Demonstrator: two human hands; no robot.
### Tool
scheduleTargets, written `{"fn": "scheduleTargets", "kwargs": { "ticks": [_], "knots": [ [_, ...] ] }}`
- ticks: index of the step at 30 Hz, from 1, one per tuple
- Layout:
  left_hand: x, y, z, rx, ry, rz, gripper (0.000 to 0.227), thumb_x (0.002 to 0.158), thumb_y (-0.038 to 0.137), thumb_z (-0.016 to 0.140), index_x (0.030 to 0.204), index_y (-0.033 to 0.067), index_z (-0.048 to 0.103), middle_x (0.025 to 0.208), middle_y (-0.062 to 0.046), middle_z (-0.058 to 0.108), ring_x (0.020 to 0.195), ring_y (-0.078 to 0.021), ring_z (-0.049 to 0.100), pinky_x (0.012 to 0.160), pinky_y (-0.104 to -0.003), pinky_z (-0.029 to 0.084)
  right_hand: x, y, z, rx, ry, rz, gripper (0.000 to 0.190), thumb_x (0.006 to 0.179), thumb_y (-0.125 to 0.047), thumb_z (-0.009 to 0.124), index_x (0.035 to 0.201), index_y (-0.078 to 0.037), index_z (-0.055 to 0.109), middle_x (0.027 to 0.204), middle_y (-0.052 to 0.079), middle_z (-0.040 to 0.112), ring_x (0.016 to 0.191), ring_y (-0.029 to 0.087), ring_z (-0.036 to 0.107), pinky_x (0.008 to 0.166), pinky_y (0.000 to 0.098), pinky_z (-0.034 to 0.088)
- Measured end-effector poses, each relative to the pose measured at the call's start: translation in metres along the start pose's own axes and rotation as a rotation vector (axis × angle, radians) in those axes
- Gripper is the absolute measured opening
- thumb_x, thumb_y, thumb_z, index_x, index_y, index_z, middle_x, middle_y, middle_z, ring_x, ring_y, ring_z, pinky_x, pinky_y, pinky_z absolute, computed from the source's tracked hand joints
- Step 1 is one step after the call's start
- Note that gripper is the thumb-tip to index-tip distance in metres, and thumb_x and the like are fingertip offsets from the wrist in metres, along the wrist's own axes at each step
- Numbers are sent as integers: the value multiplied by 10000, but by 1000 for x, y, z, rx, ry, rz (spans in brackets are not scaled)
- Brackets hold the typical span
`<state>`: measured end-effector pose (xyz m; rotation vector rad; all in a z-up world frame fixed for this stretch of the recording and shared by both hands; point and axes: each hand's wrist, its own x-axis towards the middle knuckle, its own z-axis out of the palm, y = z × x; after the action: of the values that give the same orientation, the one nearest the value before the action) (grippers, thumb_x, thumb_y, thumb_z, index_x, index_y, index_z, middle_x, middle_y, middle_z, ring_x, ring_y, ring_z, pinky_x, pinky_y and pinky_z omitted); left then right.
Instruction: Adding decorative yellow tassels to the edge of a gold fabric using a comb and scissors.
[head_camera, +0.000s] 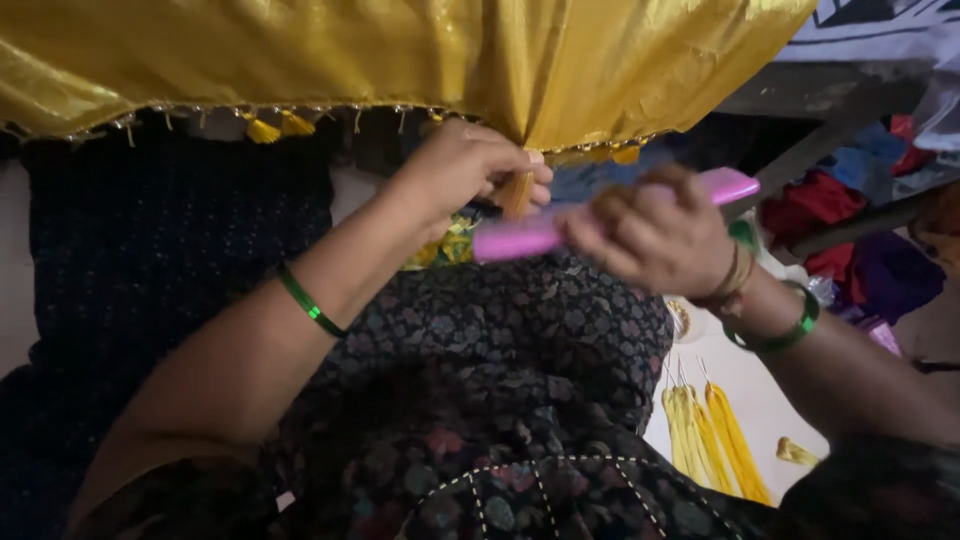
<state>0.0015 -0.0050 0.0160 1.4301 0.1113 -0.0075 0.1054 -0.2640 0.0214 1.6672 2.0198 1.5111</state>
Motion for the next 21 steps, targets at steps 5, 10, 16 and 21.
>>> {"fn": "scheduleTargets", "kwargs": {
  "ticks": [5, 10, 16, 21],
  "knots": [
    [3, -13, -4, -37, -21, 19, 265, 926, 145, 658, 1016, -76, 773, 909, -204, 799, 801, -271, 781, 768, -372, 625, 6, 1, -14, -31, 27, 34, 453, 989, -409, 767, 1380, -216, 647, 1026, 4, 604, 1006, 188, 612, 974, 478, 429],
    [7, -11, 1, -6, 19, 50, 241, 930, 156, 665, 1001, -43, 779, 930, -179, 806, 835, -233, 797, 805, -342, 634, 11, -13, -16, -18, -98, 26, 438, 1019, -324, 756, 1417, -172, 653, 1047, 25, 628, 1045, 184, 613, 973, 447, 453],
    [-3, -13, 1, 9, 12, 80, 232, 945, 185, 655, 938, -10, 781, 945, -166, 808, 871, -219, 796, 814, -345, 621, -8, -38, -31, 467, -148, 35, 325, 991, -205, 661, 1296, -100, 630, 1160, 108, 682, 1154, 259, 632, 1100, 519, 459],
    [-12, -15, -9, 97, -112, 245, 239, 962, 201, 669, 901, -4, 778, 1047, -135, 807, 994, -181, 785, 935, -338, 596, -30, -56, -39, 1588, 161, 848, 326, 1088, -288, 421, 1121, -49, 641, 1198, 145, 662, 1292, 299, 602, 1153, 517, 443]
  ]
}}
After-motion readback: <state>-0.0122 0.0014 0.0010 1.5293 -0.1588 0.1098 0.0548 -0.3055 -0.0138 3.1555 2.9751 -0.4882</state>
